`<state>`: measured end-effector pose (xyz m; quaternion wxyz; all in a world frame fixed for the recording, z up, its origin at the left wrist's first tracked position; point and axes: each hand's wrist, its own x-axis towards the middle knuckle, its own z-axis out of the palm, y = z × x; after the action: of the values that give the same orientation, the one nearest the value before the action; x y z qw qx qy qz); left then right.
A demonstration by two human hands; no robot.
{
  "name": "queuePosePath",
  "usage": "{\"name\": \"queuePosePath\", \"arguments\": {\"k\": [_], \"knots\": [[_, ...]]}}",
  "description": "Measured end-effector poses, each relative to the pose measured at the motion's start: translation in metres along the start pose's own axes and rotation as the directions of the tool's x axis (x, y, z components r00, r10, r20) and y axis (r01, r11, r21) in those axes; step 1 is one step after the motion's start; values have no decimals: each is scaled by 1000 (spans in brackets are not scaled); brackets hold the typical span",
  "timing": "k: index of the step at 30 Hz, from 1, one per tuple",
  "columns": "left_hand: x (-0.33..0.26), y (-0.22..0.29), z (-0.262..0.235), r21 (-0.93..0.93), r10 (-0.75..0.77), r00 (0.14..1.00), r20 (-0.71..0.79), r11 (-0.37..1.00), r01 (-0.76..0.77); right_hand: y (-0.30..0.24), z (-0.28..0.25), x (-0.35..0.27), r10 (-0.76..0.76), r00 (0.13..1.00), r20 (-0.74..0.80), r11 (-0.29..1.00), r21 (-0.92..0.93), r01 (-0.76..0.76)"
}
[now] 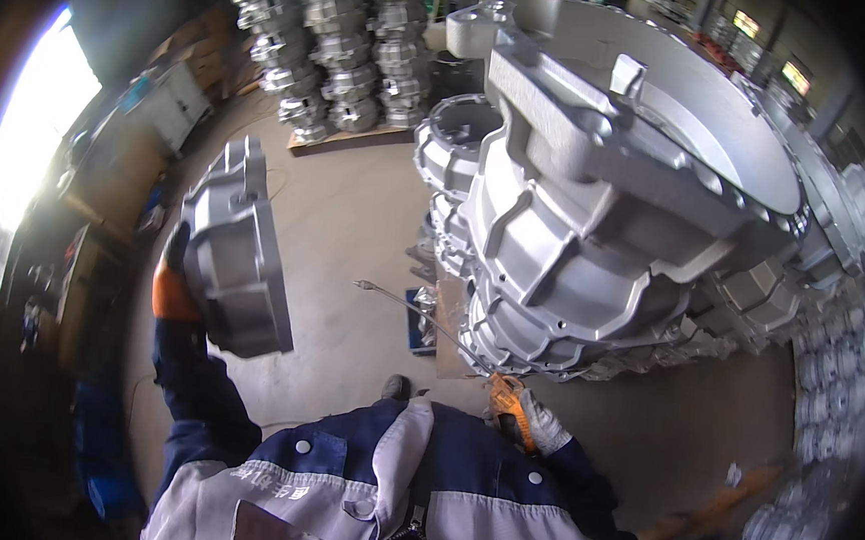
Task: The person repeatedly picks up metal housings, sprays their inner surfaces with a handheld spray gun, and places them back on the table. The person also moves a blue container and stacks finished parts on a nearby pile.
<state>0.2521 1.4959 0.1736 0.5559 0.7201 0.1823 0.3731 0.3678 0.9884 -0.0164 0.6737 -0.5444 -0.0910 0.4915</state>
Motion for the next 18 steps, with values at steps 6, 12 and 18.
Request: {"name": "queuePosePath", "arguments": {"k": [6,12,18], "knots": [[178,-1,95,-516,-238,930,278,780,354,24,15,27,-136,968,-211,973,157,171],[300,3,216,-707,156,897,414,676,209,49,48,26,-197,860,-471,921,211,327],[367,-40,345,-824,-47,879,475,329,462,74,67,30,-254,755,-604,874,191,446]]}}
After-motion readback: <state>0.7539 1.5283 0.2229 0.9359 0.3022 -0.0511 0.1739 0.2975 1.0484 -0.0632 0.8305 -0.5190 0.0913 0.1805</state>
